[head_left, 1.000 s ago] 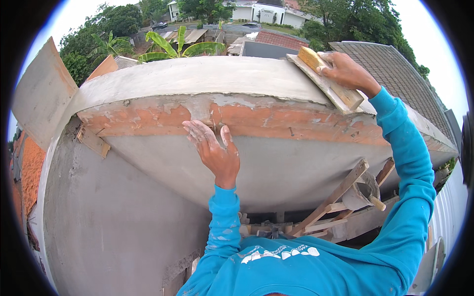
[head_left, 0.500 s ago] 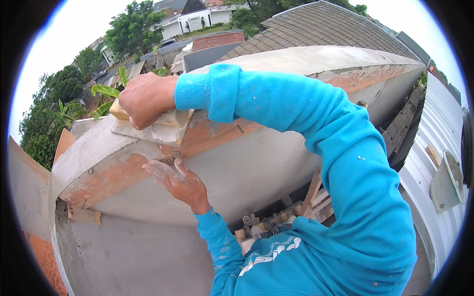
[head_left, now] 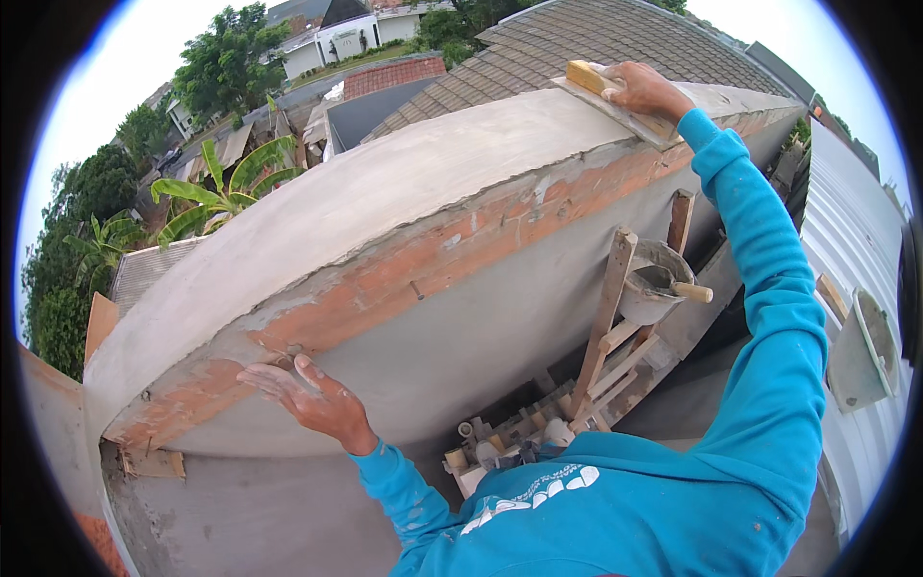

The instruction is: The person applies and smooths wet plaster onto a curved exterior wall using a trowel and a wooden float. They repeatedly scoop plaster from a bucket, spread it along the wall's edge, and level the surface with the float.

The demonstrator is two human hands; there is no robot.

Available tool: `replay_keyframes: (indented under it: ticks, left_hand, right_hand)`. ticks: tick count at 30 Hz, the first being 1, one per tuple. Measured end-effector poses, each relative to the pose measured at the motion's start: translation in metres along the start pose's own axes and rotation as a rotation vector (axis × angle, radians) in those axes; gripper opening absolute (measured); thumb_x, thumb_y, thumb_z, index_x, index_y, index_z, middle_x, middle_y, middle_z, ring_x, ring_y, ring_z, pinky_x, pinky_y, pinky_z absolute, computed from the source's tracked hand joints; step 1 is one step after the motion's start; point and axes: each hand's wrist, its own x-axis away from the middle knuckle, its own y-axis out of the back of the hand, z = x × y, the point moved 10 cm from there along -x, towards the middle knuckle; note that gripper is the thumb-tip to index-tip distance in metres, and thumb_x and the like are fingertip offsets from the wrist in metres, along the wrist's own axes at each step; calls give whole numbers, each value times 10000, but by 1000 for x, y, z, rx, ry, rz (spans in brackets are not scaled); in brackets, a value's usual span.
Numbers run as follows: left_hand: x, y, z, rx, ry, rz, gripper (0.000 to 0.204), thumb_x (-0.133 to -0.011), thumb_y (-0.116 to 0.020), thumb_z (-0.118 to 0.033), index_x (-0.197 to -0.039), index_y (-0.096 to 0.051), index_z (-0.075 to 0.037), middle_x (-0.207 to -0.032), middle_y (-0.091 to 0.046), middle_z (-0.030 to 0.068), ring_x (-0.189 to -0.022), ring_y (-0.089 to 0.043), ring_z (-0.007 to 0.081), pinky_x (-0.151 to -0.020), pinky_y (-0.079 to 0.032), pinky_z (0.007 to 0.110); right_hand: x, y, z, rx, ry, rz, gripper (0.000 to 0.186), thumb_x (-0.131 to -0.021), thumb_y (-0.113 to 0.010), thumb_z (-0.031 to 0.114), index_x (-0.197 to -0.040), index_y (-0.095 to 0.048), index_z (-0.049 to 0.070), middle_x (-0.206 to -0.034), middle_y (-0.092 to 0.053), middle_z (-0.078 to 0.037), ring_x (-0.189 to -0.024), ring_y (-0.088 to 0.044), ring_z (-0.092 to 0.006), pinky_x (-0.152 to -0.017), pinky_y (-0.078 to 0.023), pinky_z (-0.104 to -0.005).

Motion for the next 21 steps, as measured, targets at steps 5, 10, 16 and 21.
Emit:
replay_keyframes:
  ticks: [5,10,16,21]
  left_hand:
    - [0,-5,-3,34,-17,43,645,-1031,-478,-305,-1510,-237,54,-1599,-182,215,-1496,-156,315,-1213,-163,423]
    - [0,-3,1,27,10,80,657,-1031,-470,-321,-1511,-225,56,-1600,-163,225,-1497,-134,331,-1212,-147,454]
    - [1,1,1,59,-13,37,651,-1026,-487,-316,-1505,-250,58,-1598,-176,224,-1495,-158,323,-1210,-168,421]
    - [1,-3,-4,33,2,-14,638,-1028,-475,-320,-1507,-262,45,-1598,-187,215,-1491,-178,318,-1201,-199,388]
  right_hand:
    - [14,11,-157,111,-341,-34,490,-808,-658,251,-1258,-647,57,-1127,-669,-263,-1090,-637,-372,-976,-471,-433]
    - [7,0,-57,11,-186,50,533,-813,-667,294,-1254,-633,-4,-1149,-653,-277,-1101,-619,-389,-975,-460,-436]
    - [6,11,124,-72,69,83,540,-838,-657,329,-1248,-622,-20,-1143,-635,-279,-1103,-599,-380,-975,-449,-426]
    - [21,23,240,-221,348,131,474,-839,-651,280,-1192,-659,-36,-950,-686,-282,-901,-672,-378,-853,-512,-425]
